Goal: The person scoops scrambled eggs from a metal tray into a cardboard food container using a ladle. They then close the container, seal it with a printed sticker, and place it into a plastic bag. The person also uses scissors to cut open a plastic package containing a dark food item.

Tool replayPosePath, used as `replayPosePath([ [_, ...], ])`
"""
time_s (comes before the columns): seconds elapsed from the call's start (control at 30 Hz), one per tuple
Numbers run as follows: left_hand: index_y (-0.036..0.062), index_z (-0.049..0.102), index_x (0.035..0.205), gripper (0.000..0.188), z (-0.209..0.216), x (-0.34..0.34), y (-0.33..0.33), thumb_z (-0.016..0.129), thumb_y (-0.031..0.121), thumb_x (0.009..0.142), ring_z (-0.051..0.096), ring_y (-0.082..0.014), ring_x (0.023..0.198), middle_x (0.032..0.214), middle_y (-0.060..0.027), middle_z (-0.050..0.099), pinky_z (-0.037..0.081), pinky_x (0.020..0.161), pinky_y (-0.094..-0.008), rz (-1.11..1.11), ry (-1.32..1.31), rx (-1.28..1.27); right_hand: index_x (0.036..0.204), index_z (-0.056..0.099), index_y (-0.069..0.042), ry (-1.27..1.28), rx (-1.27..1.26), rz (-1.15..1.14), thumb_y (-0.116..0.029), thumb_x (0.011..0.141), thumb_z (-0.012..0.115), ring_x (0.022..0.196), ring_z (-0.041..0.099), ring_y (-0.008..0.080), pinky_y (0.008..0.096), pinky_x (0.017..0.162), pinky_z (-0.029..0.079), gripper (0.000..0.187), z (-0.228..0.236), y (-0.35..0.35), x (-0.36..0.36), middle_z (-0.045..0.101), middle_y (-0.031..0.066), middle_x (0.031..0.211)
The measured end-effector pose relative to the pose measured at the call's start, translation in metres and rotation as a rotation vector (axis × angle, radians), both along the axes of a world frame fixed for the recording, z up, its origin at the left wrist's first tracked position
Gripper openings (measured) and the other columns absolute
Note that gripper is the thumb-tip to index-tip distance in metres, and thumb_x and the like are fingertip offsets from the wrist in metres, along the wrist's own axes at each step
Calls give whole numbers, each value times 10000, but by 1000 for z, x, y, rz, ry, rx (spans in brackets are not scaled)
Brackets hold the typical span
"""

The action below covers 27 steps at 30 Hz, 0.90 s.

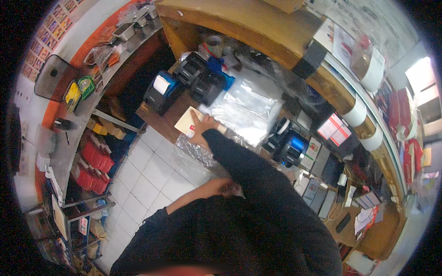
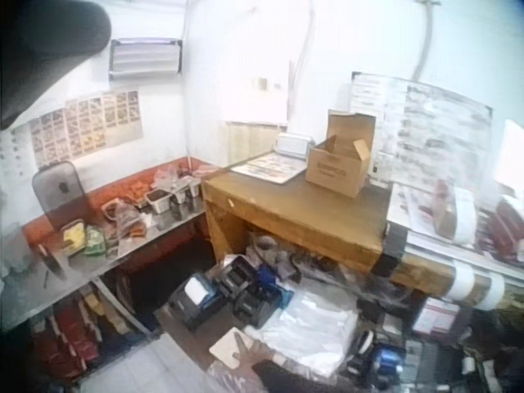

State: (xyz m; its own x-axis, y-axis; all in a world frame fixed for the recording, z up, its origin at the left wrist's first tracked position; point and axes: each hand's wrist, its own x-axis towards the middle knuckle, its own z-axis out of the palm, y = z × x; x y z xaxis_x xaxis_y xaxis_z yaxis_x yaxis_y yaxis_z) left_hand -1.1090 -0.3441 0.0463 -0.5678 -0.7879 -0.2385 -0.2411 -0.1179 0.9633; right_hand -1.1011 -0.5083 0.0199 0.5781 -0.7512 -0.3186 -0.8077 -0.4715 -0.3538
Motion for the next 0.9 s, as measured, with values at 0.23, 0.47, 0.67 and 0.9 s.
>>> replayPosePath([
  [0.23,91,510,1224,359,36,-10,-22,557,138,871,522,-123,680,886,-45,570,438,652,-253,165,200,285,1441,215,-215,-154,-34,11,-424,551,769,1099,440,442,449,920,395,1069,185,-5,-128,441,283,1162],
  [0.47,55,393,1327,484,57,-26,-50,485,127,857,462,-83,599,861,-32,528,414,540,-223,307,468,551,1429,151,-83,-773,-160,-357,-333,584,786,1156,392,443,444,1002,316,1086,194,67,-228,423,300,1158],
  [0.67,69,391,1316,445,68,-21,-67,434,72,873,380,-52,506,883,-19,531,335,457,-196,467,505,566,1390,187,-35,-717,-559,-547,-265,560,807,1183,327,448,487,999,304,1062,57,118,-245,299,290,1279],
  [0.9,16,370,1293,433,61,-52,-75,398,31,861,380,-63,464,1251,-133,518,360,442,-203,419,346,304,1325,426,-287,-259,-431,-295,-319,493,826,1156,357,424,572,989,248,924,64,160,-274,347,239,1257],
])
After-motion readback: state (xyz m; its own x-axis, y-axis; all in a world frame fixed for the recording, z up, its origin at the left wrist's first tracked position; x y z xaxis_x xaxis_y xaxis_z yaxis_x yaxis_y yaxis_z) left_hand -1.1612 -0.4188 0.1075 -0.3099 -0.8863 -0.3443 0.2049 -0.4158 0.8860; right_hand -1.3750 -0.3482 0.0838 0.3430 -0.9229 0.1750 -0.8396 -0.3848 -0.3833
